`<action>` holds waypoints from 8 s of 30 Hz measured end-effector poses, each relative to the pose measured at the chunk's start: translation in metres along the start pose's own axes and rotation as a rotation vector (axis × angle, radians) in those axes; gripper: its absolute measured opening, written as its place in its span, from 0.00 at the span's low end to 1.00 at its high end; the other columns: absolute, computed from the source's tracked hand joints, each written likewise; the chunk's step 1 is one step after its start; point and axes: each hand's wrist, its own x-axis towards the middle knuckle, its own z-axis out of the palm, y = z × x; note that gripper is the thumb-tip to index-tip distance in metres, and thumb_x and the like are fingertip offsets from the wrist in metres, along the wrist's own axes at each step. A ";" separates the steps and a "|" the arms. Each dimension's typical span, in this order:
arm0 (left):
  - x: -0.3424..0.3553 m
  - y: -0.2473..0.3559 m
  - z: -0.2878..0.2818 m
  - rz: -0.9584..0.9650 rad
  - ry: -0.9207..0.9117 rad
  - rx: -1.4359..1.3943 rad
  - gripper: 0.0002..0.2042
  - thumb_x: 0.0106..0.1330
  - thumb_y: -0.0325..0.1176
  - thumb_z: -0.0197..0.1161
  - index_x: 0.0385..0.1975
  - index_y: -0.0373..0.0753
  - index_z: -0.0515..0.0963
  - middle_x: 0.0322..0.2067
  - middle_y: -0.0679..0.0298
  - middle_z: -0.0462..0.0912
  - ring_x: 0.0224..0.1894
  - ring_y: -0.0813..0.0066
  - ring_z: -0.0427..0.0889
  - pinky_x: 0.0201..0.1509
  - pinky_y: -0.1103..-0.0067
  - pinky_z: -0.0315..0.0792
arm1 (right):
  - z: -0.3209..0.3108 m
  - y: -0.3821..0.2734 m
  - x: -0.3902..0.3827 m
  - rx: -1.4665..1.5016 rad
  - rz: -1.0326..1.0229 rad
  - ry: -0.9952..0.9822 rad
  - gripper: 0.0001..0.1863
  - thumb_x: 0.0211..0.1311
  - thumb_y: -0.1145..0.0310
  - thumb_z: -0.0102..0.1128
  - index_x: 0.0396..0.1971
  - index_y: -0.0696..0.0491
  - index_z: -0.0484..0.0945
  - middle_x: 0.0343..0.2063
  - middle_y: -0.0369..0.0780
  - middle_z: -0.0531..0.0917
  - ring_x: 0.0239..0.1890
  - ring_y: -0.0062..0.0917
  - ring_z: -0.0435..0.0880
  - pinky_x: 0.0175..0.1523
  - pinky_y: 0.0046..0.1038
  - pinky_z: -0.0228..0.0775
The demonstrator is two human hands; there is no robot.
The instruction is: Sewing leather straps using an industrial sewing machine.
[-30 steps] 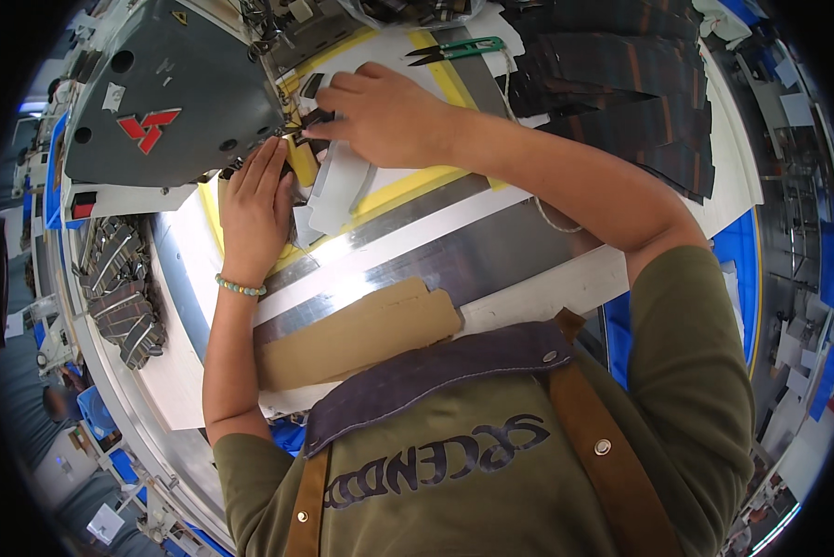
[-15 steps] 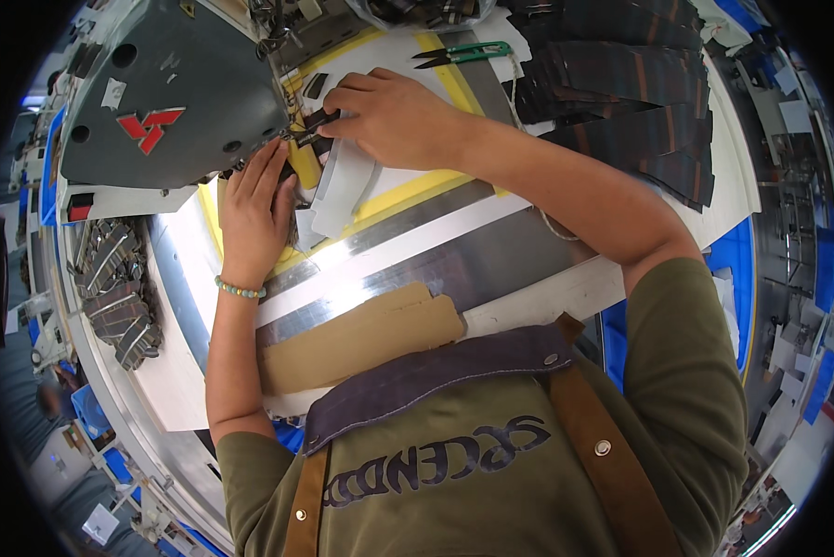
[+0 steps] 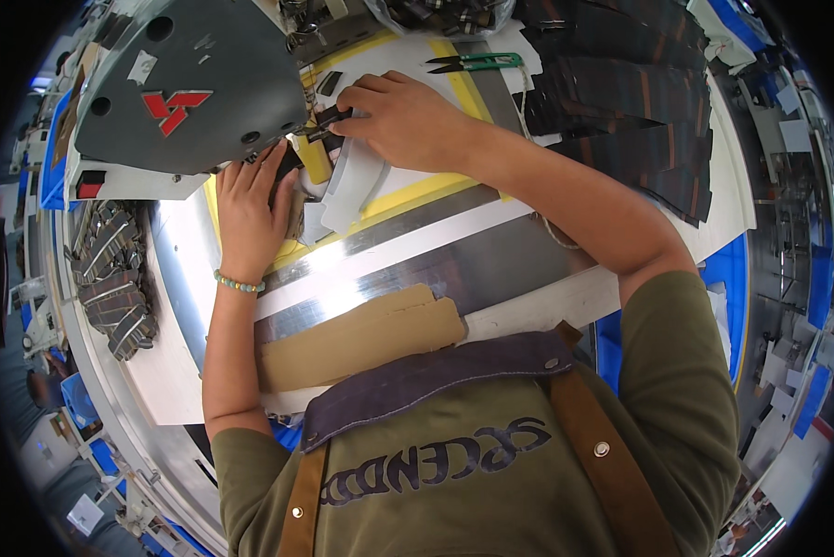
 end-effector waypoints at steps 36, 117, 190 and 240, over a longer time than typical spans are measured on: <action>0.000 0.001 -0.007 -0.055 -0.082 -0.033 0.17 0.71 0.34 0.71 0.56 0.33 0.86 0.53 0.54 0.87 0.58 0.52 0.82 0.66 0.62 0.73 | -0.005 -0.002 0.002 -0.005 -0.025 -0.026 0.18 0.60 0.70 0.70 0.51 0.45 0.91 0.53 0.36 0.85 0.57 0.32 0.85 0.63 0.34 0.78; -0.007 -0.013 -0.004 -0.230 0.057 -0.048 0.13 0.74 0.35 0.69 0.48 0.31 0.85 0.38 0.51 0.88 0.42 0.49 0.83 0.52 0.63 0.74 | -0.010 -0.003 0.006 0.004 -0.050 -0.068 0.21 0.59 0.75 0.68 0.55 0.50 0.89 0.54 0.39 0.84 0.58 0.36 0.85 0.66 0.38 0.78; -0.003 0.023 -0.040 -0.446 -0.331 -0.429 0.09 0.75 0.29 0.65 0.46 0.29 0.80 0.30 0.40 0.83 0.32 0.44 0.83 0.41 0.65 0.76 | -0.029 -0.032 0.005 0.640 0.435 -0.312 0.11 0.65 0.70 0.66 0.45 0.58 0.88 0.38 0.46 0.89 0.38 0.37 0.88 0.46 0.37 0.79; -0.012 0.050 -0.128 -0.382 -0.521 -0.709 0.10 0.72 0.27 0.69 0.47 0.27 0.83 0.26 0.58 0.78 0.27 0.74 0.69 0.34 0.76 0.71 | -0.099 -0.027 -0.006 -0.044 0.218 -0.602 0.23 0.82 0.46 0.50 0.48 0.52 0.82 0.35 0.43 0.89 0.40 0.44 0.90 0.44 0.45 0.79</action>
